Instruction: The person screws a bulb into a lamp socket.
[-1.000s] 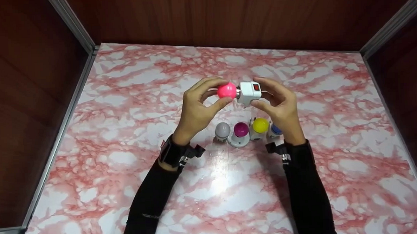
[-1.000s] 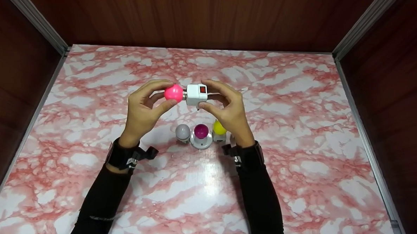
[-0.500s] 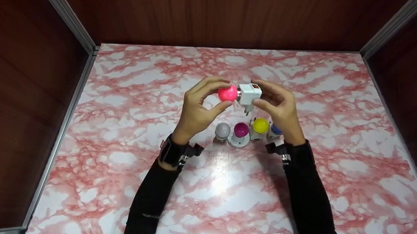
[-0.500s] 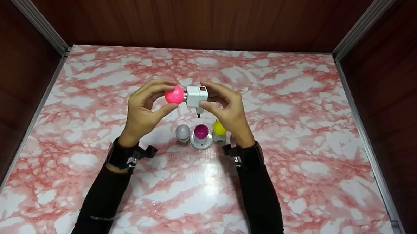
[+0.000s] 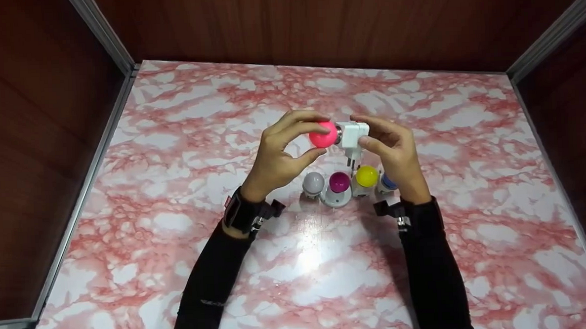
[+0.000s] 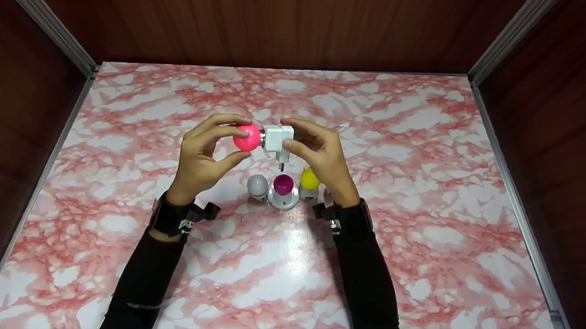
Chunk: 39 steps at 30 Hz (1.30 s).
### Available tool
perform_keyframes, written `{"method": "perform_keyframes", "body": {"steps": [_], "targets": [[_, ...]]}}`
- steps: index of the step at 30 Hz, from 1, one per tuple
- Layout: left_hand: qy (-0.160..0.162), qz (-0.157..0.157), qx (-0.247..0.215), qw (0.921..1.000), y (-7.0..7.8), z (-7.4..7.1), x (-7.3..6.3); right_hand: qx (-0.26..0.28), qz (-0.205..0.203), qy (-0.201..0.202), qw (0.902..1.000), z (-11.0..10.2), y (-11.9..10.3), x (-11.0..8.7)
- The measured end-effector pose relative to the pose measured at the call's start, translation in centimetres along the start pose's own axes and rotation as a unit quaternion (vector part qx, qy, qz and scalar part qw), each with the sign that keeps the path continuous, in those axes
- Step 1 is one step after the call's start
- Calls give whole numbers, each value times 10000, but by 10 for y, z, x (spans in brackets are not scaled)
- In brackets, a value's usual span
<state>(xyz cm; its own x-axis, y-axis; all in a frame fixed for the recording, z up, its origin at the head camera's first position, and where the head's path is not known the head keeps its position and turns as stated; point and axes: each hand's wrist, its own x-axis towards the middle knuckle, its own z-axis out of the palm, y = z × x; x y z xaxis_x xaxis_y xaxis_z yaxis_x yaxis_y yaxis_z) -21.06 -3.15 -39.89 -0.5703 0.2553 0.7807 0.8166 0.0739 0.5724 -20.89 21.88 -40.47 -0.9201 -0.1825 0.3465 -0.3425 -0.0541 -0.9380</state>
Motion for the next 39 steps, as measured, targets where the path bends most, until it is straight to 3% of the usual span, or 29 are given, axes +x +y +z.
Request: {"method": "perform_keyframes", "body": {"steps": [6,15,22,31,39], "targets": [[5,-53,-107,9999,1,0,0,111,118,71,9998,0,-2,-1],[88,-161,77,9998,0,-1,1,370,-122,44,9992,0,-4,-2],[175,-573,87,9982,1,1,0,377,-232,238,9987,2,-5,-1],[408,-963,-415,9936,4,6,1,282,-324,447,9981,5,-6,-1],[536,-1124,-505,9909,4,7,0,128,-429,407,9982,5,-7,-3]]}}
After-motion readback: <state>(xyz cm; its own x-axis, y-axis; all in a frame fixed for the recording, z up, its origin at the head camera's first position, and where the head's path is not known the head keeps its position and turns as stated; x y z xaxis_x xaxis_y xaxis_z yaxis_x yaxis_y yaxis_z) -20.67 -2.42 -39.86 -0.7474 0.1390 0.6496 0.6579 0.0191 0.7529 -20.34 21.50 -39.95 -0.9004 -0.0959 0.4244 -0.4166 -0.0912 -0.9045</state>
